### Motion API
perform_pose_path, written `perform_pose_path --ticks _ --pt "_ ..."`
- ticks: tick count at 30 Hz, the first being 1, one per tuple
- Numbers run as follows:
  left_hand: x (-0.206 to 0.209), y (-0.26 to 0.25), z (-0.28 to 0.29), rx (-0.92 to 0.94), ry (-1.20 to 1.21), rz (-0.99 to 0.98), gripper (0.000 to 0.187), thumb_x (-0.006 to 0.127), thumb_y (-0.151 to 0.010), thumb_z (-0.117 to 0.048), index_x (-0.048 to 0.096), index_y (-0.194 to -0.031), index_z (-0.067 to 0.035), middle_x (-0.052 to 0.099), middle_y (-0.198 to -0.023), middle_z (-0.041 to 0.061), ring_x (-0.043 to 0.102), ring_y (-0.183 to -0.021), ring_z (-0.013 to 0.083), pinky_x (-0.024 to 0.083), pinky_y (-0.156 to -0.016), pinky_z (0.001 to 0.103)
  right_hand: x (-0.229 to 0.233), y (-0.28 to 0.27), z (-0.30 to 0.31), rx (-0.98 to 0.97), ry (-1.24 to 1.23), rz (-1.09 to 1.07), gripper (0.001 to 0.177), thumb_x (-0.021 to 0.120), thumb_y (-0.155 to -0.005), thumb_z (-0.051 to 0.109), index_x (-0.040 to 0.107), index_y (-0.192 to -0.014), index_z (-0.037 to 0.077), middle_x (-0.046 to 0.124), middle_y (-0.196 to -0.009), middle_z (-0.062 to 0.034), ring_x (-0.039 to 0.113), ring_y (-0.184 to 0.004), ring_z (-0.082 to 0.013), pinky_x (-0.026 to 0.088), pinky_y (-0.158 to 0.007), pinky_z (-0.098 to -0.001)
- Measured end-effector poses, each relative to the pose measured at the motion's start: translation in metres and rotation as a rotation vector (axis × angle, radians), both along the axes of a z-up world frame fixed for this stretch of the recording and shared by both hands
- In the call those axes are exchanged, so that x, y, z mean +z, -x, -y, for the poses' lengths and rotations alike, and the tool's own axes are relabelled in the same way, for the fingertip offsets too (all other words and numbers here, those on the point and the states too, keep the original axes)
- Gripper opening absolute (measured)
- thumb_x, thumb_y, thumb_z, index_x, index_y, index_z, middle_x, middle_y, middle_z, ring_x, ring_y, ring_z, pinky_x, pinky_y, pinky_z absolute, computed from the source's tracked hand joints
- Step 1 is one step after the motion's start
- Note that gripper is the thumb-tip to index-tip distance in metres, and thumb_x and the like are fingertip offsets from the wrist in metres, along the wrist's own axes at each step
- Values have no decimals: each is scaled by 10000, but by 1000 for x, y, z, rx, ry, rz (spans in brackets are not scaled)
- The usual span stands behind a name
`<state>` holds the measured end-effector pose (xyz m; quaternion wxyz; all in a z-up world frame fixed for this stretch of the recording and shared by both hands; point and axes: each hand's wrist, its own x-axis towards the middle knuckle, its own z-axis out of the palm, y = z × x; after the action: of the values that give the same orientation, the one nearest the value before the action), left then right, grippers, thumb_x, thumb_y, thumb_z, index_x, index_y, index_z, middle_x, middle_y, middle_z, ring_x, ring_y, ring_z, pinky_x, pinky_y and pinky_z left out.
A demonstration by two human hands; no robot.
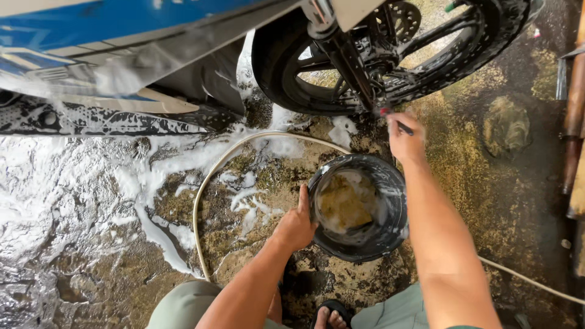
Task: The person scrubs the rear wheel, tire, and chain area of a motorcycle using a brush and soapy water from a bucket. They repeatedly dip the brush into the bucket to apply soap while cleaning the mechanical components and the lower body of the bike.
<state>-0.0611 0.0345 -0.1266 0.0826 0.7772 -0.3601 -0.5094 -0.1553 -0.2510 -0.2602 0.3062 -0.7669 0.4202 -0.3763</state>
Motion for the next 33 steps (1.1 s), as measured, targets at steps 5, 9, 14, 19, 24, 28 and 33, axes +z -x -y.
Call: perform_pose_path --ticks 5,9,14,19,24,28,33 --pt "-1 4 -5 239 165 -119 728 388 -807 -27 -8 -1415 -93 481 -1114 354 515 -958 502 478 -727 540 19 10 14 162 429 -89 117 685 -766 -6 686 -768 110 652 -672 -84 634 -639 -263 510 -583 -334" --pt "20 9 -2 369 133 -161 738 351 -775 -15 38 -1424 -175 427 -1208 324 477 -1028 495 464 -797 541 18 18 2 208 349 16 139 645 -788 -46 687 -743 79 636 -637 -87 617 -594 -274 497 -582 -321" --pt "-10 -4 -21 415 -12 -92 734 278 -777 -6 42 -1422 -265 558 -1056 210 607 -703 287 565 -555 366 57 37 29 383 504 311 205 499 -864 -220 495 -686 -118 353 -537 -98 298 -440 -196 214 -438 -336" --pt "-26 -10 -49 608 -58 -42 650 311 -755 44 242 -1368 -162 377 -1330 112 620 -741 223 557 -575 308 32 44 38 -62 533 207 102 494 -883 -75 592 -892 -50 559 -699 -129 493 -543 -209 358 -426 -303" --pt "-105 -5 -79 595 -16 158 528 469 -786 -246 411 -1310 -227 591 -1074 197 543 -1029 366 444 -884 462 44 36 32 -135 493 206 71 559 -814 -53 611 -800 -6 614 -674 -171 622 -644 -354 505 -565 -361" --pt "-73 -1 -70 679 37 92 550 444 -815 -178 343 -1354 -215 512 -1194 222 461 -1111 412 384 -949 478 108 34 35 -379 -22 759 116 453 -842 129 555 -814 81 617 -660 -112 635 -601 -180 563 -500 -273" --pt "-35 2 -55 705 44 40 542 462 -811 -198 369 -1344 -234 509 -1210 202 451 -1127 404 379 -938 485 83 14 49 -642 -357 951 124 456 -803 207 560 -821 142 576 -573 -46 706 -663 -196 613 -597 -384"
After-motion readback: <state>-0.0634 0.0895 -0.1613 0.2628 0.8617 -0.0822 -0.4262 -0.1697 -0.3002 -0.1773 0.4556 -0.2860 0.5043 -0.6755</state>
